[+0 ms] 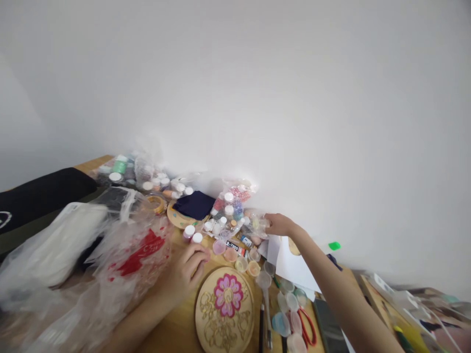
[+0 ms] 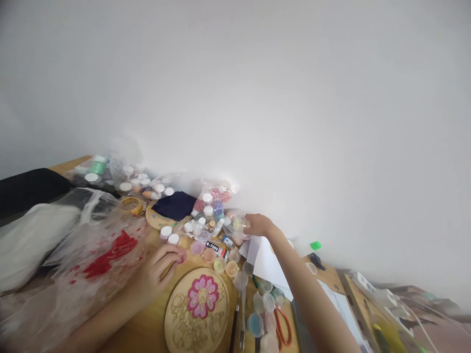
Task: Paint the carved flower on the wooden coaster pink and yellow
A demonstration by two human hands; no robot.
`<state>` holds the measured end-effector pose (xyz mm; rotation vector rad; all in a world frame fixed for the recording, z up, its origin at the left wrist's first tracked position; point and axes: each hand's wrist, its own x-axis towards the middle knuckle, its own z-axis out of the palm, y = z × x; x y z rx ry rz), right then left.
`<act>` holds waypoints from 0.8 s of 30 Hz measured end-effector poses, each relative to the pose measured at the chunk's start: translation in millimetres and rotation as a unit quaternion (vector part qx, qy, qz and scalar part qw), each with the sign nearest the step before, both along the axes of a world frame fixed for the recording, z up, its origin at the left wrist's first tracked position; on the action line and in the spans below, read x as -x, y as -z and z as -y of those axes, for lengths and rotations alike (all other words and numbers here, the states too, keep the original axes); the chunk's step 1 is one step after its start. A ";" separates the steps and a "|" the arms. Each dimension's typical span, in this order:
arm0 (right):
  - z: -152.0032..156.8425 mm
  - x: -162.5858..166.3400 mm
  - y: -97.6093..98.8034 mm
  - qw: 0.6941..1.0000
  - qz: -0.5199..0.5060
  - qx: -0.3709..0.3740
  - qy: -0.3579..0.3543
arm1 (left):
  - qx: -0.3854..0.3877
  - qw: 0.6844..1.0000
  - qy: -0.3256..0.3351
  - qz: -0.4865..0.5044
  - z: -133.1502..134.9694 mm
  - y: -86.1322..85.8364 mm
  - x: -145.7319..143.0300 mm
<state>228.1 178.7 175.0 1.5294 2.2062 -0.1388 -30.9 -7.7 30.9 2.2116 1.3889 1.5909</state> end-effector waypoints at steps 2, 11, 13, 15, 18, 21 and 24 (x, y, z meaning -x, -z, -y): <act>3.1 -0.4 5.2 1.000 -0.009 -0.023 -0.002 | 0.003 1.000 0.002 0.003 0.0 -0.1 0.0; 18.5 -8.5 0.4 0.976 -0.133 -0.170 -0.032 | 0.018 1.000 0.001 0.010 0.3 -0.4 -0.1; 20.6 -14.2 -6.5 0.956 -0.212 -0.193 -0.058 | 0.020 1.000 -0.001 0.010 0.5 -0.9 -0.1; 25.3 -19.6 -14.4 0.929 -0.297 -0.203 -0.082 | 0.027 1.000 0.001 0.012 0.5 -1.3 0.3; 42.4 -21.6 -28.8 0.919 -0.335 -0.183 -0.096 | 0.040 0.999 0.005 0.024 0.7 -2.9 1.0; 70.9 -11.7 -43.9 0.928 -0.318 -0.149 -0.127 | 0.073 0.996 -0.003 0.055 3.3 -8.7 -0.5; 101.4 9.5 -52.4 0.935 -0.291 -0.103 -0.174 | 0.131 0.987 0.014 0.092 8.8 -20.7 -5.5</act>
